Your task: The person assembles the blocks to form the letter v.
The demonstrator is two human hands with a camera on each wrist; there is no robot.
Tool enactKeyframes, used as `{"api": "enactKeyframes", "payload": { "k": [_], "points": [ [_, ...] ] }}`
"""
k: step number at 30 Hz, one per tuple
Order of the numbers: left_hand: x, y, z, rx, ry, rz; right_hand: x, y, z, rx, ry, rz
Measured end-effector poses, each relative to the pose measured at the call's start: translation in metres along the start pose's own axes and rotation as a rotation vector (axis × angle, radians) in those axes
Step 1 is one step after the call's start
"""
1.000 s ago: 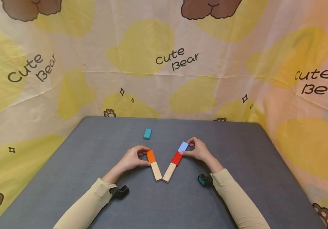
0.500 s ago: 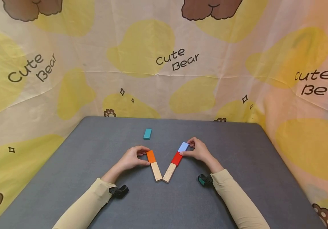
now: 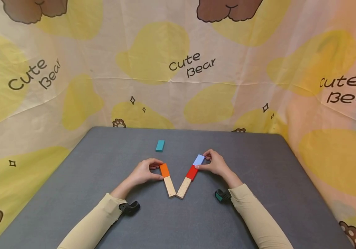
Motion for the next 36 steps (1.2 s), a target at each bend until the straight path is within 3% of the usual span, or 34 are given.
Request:
{"api": "enactKeyframes", "payload": {
  "k": [26,36],
  "points": [
    [0.0008,-0.002,0.0001,0.004,0.009,0.012,-0.0011,0.0005,-0.0003,-0.005,0.004,0.003],
    [-0.0028,0.0,0.0061,-0.021,0.005,-0.001,-0.0011,0.0024,0.0,0.002,0.007,0.008]
  ]
}}
Point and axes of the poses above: each hand's wrist, its own z-axis towards the middle knuckle, its own x-axis out of the palm, y = z × x, the point moved 2 cm from there along z, towards the middle knuckle, and after that the axes turned 12 degrees about -x, right-handed, at the moved point
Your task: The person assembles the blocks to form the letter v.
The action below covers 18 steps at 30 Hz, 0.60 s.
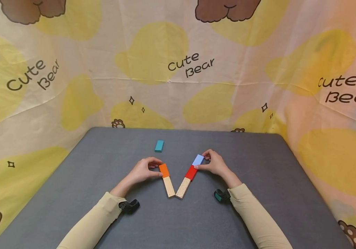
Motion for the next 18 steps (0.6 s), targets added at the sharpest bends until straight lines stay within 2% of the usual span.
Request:
{"api": "enactKeyframes", "payload": {
  "k": [4,11,18],
  "points": [
    [-0.003,0.002,0.006,-0.001,-0.017,-0.04,-0.001,0.0,-0.001,-0.005,0.002,0.002],
    [-0.007,0.007,0.016,-0.053,-0.014,-0.093,-0.001,0.0,-0.001,0.0,0.004,0.004],
    [-0.014,0.009,0.026,-0.073,-0.072,-0.107,0.0,0.0,-0.001,0.001,0.003,0.001]
  ]
}}
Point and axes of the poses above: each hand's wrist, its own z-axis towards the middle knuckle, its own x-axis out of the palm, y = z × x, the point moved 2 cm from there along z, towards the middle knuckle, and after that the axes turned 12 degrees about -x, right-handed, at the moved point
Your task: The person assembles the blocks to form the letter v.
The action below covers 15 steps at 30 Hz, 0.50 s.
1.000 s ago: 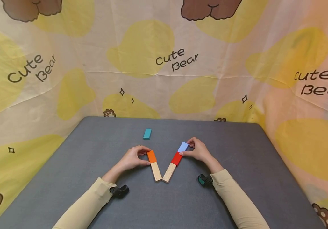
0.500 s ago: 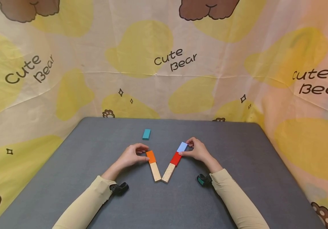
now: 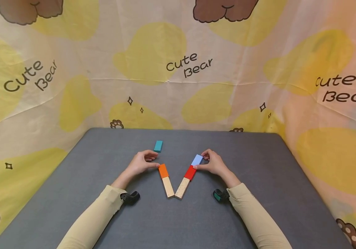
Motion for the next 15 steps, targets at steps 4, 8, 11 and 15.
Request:
{"api": "enactKeyframes", "payload": {
  "k": [4,8,11,15],
  "points": [
    [-0.004,0.001,0.007,-0.014,-0.02,-0.008,0.001,-0.003,0.001,0.0,0.001,-0.006],
    [-0.007,0.002,0.014,-0.021,-0.035,-0.019,0.002,-0.004,0.001,0.005,-0.003,0.004],
    [-0.009,0.003,0.019,-0.021,-0.05,-0.013,0.001,-0.003,0.0,-0.021,-0.015,0.012],
    [-0.012,0.002,0.024,-0.033,-0.067,-0.003,-0.001,0.0,-0.003,-0.067,-0.031,0.0]
  ]
}}
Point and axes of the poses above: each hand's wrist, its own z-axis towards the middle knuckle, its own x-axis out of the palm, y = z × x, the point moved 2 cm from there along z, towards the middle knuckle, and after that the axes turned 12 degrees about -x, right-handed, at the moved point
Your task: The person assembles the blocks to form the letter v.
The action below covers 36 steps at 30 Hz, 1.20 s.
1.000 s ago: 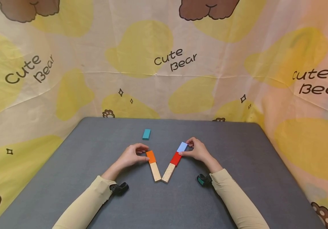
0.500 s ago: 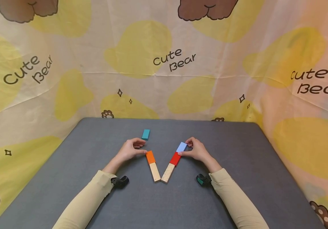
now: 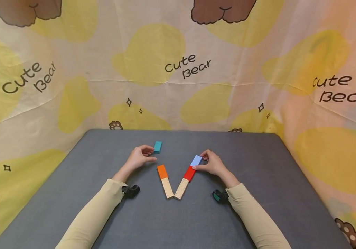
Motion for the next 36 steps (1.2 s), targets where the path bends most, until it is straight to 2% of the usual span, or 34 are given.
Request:
{"api": "enactKeyframes", "payload": {
  "k": [8,15,26,36],
  "points": [
    [-0.004,0.001,0.009,-0.024,-0.036,-0.029,0.001,-0.005,0.003,0.057,0.016,-0.007],
    [-0.01,0.005,0.019,-0.061,-0.072,-0.037,0.001,-0.004,0.003,0.062,0.026,-0.011],
    [-0.011,0.006,0.039,-0.029,0.001,-0.017,0.002,-0.002,0.001,0.067,0.019,-0.007],
    [-0.006,0.009,0.048,-0.05,0.064,-0.032,0.0,0.0,0.001,0.069,0.02,0.005]
  ]
}}
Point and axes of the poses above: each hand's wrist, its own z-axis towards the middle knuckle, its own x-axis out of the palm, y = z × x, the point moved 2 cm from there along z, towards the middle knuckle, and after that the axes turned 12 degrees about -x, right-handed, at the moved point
